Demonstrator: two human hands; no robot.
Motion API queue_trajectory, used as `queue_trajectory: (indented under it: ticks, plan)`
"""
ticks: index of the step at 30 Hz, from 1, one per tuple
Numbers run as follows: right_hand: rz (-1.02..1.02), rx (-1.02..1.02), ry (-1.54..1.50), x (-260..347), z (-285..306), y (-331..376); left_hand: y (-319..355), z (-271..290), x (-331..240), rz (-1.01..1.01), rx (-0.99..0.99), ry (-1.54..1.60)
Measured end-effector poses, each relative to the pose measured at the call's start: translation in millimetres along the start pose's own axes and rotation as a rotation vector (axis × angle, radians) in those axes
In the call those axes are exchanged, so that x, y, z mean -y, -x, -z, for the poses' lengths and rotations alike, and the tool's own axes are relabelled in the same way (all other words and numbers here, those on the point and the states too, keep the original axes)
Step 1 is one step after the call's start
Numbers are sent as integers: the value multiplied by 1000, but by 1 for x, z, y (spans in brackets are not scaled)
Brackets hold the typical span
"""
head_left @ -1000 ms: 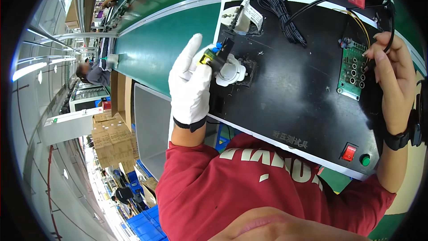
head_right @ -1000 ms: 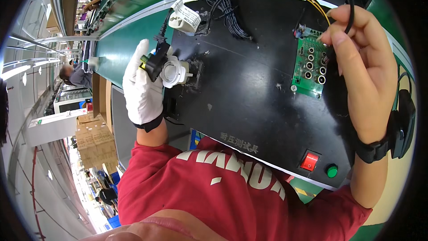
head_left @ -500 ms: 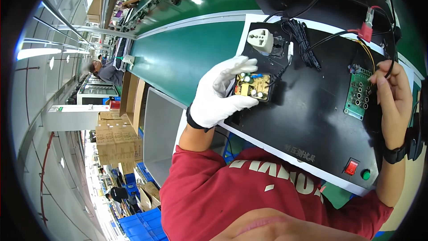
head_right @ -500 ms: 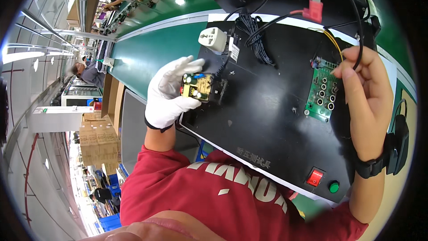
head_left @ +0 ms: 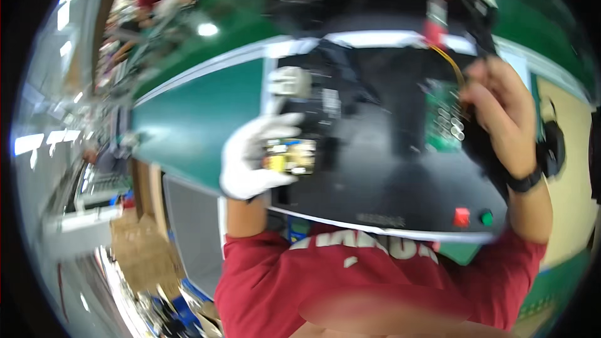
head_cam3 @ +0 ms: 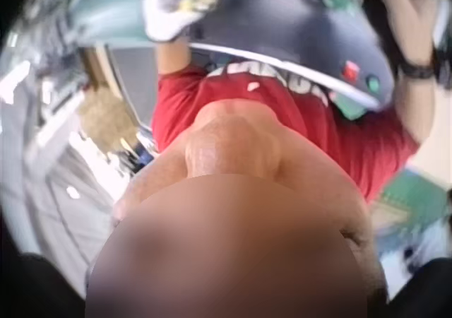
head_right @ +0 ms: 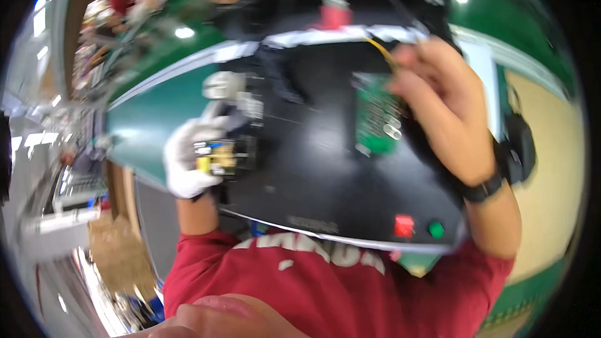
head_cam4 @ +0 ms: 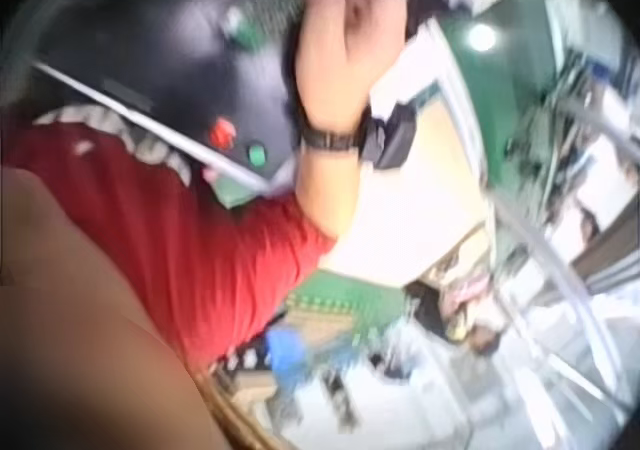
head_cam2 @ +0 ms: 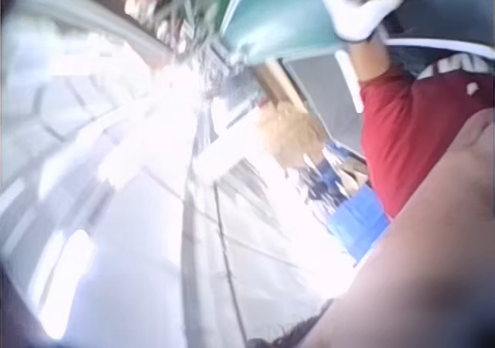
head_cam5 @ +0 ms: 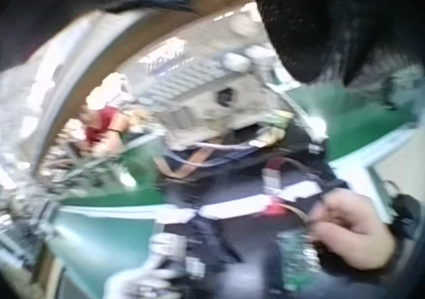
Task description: The person picks up a circuit board, connects it to a testing device using a cable, and touches a probe to the board. After disconnecting the cable, the person sets the circuit board aside and repeats the process with another board.
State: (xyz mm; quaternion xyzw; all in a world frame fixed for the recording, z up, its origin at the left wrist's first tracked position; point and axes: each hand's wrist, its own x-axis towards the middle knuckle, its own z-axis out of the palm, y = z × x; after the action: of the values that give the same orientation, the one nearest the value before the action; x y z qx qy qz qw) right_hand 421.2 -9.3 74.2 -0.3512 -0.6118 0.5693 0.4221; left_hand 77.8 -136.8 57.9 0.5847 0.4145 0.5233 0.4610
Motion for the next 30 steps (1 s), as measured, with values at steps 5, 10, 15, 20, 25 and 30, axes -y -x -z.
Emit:
queue_trajectory:
  ticks: [5, 10, 15, 20, 25, 30]
  plan:
    - [17, 78, 154, -4, 3, 0, 1, 5, 17, -220, 13, -100]
    - [140, 83, 70, -4, 0, -1, 1, 8, 20, -242, 50, -176]
    - [122, 130, 157, -11, -1, 4, -4, 6, 17, -282, 75, -216]
    - [373, 132, 506, -6, -1, 0, 0, -1, 8, -6, -40, -35]
    - [170, 131, 608, 20, -8, 5, -11, 5, 0, -71, 95, -84]
    - [196, 137, 682, 31, -7, 18, -8, -1, 0, -91, 137, -74]
